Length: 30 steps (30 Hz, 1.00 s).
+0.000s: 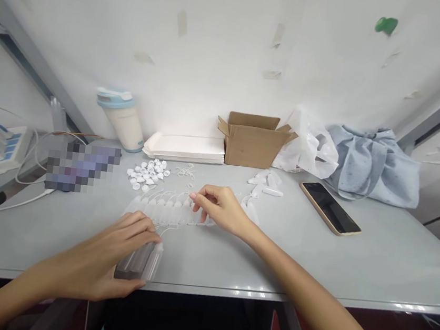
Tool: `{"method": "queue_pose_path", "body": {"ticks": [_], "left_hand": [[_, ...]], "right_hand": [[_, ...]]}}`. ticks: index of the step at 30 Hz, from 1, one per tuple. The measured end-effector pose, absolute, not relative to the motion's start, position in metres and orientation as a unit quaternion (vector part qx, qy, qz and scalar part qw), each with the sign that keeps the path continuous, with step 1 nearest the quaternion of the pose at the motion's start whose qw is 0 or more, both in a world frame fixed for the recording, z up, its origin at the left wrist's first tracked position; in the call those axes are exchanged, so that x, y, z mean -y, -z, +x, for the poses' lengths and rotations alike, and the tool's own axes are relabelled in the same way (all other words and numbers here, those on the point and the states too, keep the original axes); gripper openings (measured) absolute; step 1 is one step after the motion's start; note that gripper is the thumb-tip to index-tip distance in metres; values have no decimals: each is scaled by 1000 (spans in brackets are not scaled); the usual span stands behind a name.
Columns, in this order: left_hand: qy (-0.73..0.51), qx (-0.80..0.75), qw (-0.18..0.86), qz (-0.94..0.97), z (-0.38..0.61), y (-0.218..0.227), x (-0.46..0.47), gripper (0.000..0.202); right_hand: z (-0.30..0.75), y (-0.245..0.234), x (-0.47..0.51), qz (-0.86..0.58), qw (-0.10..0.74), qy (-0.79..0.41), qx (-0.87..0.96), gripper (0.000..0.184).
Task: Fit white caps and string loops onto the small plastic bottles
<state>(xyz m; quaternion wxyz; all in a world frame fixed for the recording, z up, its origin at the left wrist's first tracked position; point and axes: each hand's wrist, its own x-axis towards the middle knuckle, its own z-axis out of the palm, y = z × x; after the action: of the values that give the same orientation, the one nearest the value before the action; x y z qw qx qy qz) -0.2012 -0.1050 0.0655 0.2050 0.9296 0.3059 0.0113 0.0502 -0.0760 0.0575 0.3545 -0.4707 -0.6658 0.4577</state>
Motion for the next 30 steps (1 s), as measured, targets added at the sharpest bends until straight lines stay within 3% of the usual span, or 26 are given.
{"method": "queue_pose_path", "body": {"ticks": [22,26,30], "left_hand": [[-13,-304,163,939,-204,-72,98,37],[-50,-305,165,937,-205,-79,81,36],[-99,-333,146,926,-195,-79,37,27]], "right_hand": [[59,-60,69,-492,357,-404,684,32],[74,-61,58,-513,356,-348,699,31],[102,-60,41,-578,298,-208,730,22]]}}
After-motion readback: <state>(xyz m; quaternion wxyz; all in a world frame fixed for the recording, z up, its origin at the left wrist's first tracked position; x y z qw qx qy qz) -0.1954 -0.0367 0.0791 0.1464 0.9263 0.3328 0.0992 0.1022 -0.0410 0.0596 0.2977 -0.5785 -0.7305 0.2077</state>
